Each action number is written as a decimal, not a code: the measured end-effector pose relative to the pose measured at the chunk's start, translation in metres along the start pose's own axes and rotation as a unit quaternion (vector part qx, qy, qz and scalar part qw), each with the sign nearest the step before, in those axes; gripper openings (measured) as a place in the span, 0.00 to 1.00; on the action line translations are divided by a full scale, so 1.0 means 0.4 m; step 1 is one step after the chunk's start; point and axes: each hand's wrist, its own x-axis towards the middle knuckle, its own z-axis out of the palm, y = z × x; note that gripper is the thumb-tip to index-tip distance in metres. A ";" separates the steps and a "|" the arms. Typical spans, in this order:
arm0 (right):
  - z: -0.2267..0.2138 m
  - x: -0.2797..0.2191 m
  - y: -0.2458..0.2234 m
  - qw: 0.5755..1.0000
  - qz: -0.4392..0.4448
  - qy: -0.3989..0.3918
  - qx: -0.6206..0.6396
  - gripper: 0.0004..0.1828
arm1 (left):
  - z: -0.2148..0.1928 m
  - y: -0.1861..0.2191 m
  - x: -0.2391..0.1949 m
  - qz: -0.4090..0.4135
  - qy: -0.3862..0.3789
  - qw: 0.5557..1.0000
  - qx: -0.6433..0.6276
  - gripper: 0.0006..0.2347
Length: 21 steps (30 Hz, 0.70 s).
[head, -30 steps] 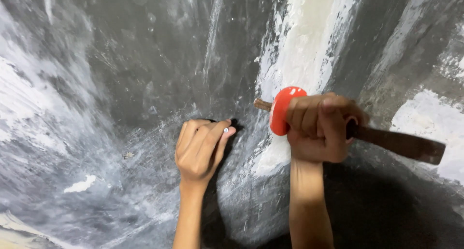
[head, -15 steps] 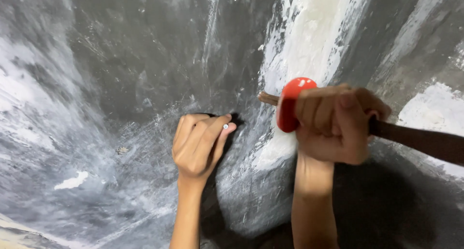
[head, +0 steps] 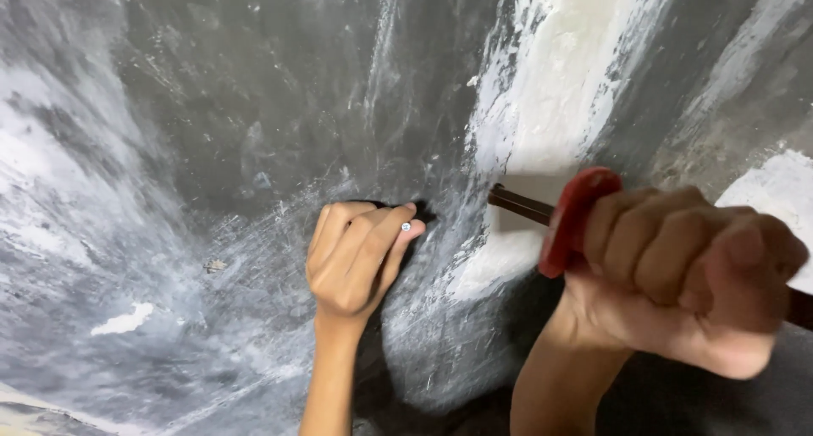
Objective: The person hammers nails into a wall using a hammer and nails. They retrieve nails from a nearby shelf and repeatedly hammer them into the wall surface.
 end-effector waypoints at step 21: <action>0.023 0.022 -0.001 1.000 -0.019 0.021 -0.011 0.21 | -0.002 0.011 0.003 -0.005 0.006 1.000 0.004 0.09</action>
